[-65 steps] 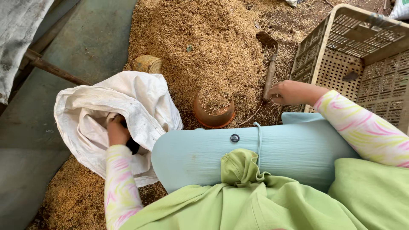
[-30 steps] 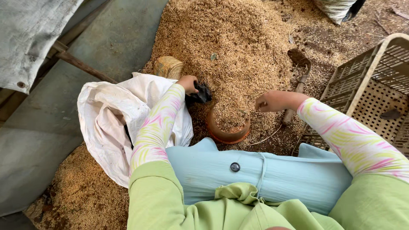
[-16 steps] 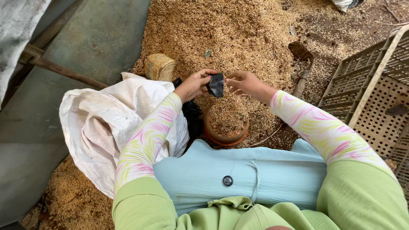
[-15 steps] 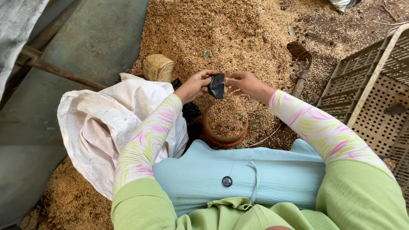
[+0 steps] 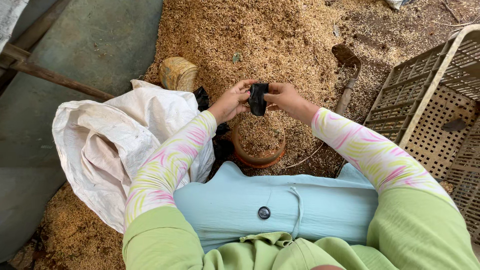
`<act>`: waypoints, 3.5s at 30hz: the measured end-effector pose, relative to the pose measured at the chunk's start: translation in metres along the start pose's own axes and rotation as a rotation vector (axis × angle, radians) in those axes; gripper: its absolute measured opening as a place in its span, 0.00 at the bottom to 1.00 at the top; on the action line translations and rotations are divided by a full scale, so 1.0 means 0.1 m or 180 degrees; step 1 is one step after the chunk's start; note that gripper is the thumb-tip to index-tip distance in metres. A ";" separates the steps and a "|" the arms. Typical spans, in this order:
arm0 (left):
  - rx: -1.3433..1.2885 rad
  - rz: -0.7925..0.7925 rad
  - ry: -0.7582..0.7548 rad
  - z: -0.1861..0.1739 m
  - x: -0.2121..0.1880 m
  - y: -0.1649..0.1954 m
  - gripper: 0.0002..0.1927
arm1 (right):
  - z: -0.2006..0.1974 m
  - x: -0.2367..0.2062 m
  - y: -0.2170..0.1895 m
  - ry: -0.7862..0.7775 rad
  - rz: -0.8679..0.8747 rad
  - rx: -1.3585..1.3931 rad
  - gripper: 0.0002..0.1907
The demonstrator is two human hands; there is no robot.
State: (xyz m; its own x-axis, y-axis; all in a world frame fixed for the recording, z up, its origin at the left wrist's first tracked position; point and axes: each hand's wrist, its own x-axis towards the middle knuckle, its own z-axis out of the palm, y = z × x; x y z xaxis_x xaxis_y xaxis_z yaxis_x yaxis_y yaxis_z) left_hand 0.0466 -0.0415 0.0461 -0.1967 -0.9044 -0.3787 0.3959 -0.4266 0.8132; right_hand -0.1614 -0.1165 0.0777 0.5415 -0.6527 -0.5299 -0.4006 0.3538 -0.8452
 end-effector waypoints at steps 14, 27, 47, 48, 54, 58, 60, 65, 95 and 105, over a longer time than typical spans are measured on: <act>0.3111 0.0948 0.1499 0.40 -0.06 -0.19 0.36 | 0.15 -0.08 -0.05 0.0699 -0.1363 -0.1799 0.07; 0.2812 0.1128 0.1861 0.31 0.01 -0.28 0.25 | 0.24 -0.22 -0.11 0.0810 -0.1707 -0.2139 0.11; 0.3463 0.1091 0.1821 0.30 0.16 -0.23 0.22 | 0.43 0.14 0.11 0.1109 -0.0984 -0.2715 0.21; 0.3513 0.0887 0.1771 0.31 0.16 -0.22 0.23 | 0.41 0.16 0.11 0.1146 -0.1027 -0.2726 0.21; 0.4481 0.0520 0.1581 0.31 0.07 -0.22 0.26 | 0.28 0.29 0.14 0.1079 -0.0636 -0.2772 0.14; 0.5258 0.1481 0.1039 0.31 -0.04 -0.32 0.23 | 0.21 0.38 0.13 0.0920 -0.0523 -0.2944 0.12; 0.5209 0.1558 0.0837 0.26 -0.08 -0.35 0.21 | 0.14 0.38 0.06 0.0542 -0.0116 -0.2943 0.13; 0.4468 0.1071 0.1242 0.00 -0.10 -0.39 0.10 | -0.18 0.35 -0.27 -0.0895 0.0269 -0.2481 0.22; 0.4141 0.1413 0.0365 0.18 -0.13 -0.56 0.21 | -0.26 0.15 -0.14 0.0069 -0.0247 -0.1218 0.33; 0.3868 0.1326 0.0996 0.25 -0.06 -0.57 0.06 | 0.30 -0.35 -0.33 0.0080 -0.1181 -0.2658 0.27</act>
State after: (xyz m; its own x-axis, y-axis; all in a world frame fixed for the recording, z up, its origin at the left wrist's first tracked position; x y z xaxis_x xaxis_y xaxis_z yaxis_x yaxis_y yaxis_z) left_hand 0.0026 -0.0109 0.0129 0.0219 -0.9989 0.0425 -0.7075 0.0145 0.7066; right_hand -0.1448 -0.0850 0.1223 0.7298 -0.6458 -0.2243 -0.6140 -0.4749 -0.6305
